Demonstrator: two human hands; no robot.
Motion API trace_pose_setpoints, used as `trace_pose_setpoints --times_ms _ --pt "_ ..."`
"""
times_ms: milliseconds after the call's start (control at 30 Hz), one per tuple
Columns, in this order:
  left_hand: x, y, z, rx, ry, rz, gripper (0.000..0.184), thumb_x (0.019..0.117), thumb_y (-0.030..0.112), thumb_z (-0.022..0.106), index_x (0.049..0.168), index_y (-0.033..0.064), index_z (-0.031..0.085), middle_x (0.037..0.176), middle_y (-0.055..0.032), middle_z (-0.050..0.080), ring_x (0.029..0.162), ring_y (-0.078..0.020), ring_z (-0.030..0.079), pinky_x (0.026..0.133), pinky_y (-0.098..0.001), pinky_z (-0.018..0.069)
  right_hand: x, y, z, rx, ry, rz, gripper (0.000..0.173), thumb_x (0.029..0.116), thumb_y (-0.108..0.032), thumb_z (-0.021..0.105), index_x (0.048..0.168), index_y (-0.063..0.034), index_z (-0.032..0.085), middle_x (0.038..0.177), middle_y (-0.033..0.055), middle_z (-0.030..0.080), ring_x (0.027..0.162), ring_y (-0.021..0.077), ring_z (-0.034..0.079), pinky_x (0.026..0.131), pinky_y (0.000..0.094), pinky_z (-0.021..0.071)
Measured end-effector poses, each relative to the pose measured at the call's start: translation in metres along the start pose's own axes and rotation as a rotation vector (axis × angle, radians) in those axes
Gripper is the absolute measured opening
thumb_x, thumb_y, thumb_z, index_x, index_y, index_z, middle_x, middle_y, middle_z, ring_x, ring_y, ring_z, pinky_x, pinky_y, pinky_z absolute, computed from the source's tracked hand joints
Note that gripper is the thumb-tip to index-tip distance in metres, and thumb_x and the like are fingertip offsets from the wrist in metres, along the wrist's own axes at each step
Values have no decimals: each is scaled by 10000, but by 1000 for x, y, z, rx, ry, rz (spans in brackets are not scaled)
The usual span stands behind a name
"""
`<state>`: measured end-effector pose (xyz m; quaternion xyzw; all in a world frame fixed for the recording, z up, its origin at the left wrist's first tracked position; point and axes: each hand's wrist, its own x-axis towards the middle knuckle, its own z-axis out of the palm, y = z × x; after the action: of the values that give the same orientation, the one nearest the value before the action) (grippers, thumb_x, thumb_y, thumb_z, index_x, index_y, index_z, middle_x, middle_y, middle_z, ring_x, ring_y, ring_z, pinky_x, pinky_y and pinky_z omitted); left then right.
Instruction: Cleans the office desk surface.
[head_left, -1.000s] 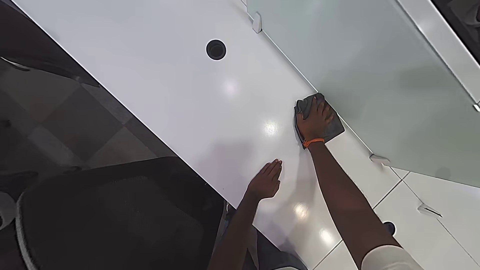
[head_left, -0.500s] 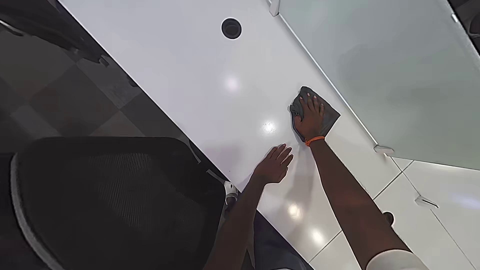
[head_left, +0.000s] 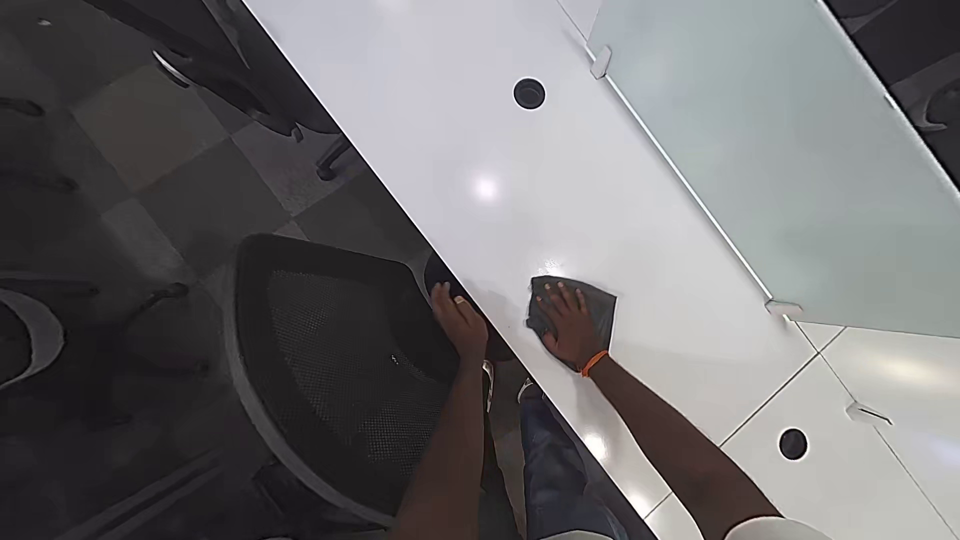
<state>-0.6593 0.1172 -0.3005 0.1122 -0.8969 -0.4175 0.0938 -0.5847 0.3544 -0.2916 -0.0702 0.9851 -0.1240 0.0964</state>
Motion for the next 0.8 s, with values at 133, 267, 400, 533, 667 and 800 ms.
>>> trace_pose_setpoints --times_ms 133,267,400,533,667,800 --pt "22 -20 -30 -102 95 -302 485 1072 169 300 1471 -69 437 1561 -274 382 1480 -353 347 1233 -425 269 -7 -62 12 54 -129 -96 687 904 -465 512 1564 -293 431 1691 -2 289 1584 301 161 1229 669 84" --pt "25 -19 -37 -164 105 -400 474 1078 168 306 1457 -75 452 1522 -289 422 1440 -350 399 1207 -420 307 12 -92 11 80 -253 -202 684 923 -447 531 1577 -295 400 1716 2 211 1594 307 100 1226 677 59" --pt "23 -8 -33 -139 51 -357 480 1089 212 301 1454 -44 480 1515 -246 461 1426 -316 435 1199 -428 328 51 -105 13 74 -298 -345 632 946 -433 521 1557 -295 438 1713 -30 219 1596 282 85 1237 655 51" --pt "16 -3 -41 -5 -37 -200 480 1079 198 298 1446 -42 494 1555 -238 424 1472 -322 388 1225 -444 294 57 -86 13 150 -264 -458 618 941 -359 530 1551 -306 446 1704 -15 250 1593 259 120 1258 608 70" --pt "9 -12 -42 136 -154 37 482 1069 222 332 1448 -26 497 1557 -238 420 1462 -343 403 1205 -472 340 51 -10 5 181 34 -318 500 946 -348 548 1443 -320 589 1632 -32 401 1560 229 246 1266 558 166" --pt "4 -18 -39 220 -205 154 511 1035 252 337 1428 -17 524 1562 -231 420 1441 -372 422 1188 -500 345 41 86 -22 91 199 33 550 932 -296 488 1476 -257 559 1640 22 388 1551 275 268 1245 578 194"
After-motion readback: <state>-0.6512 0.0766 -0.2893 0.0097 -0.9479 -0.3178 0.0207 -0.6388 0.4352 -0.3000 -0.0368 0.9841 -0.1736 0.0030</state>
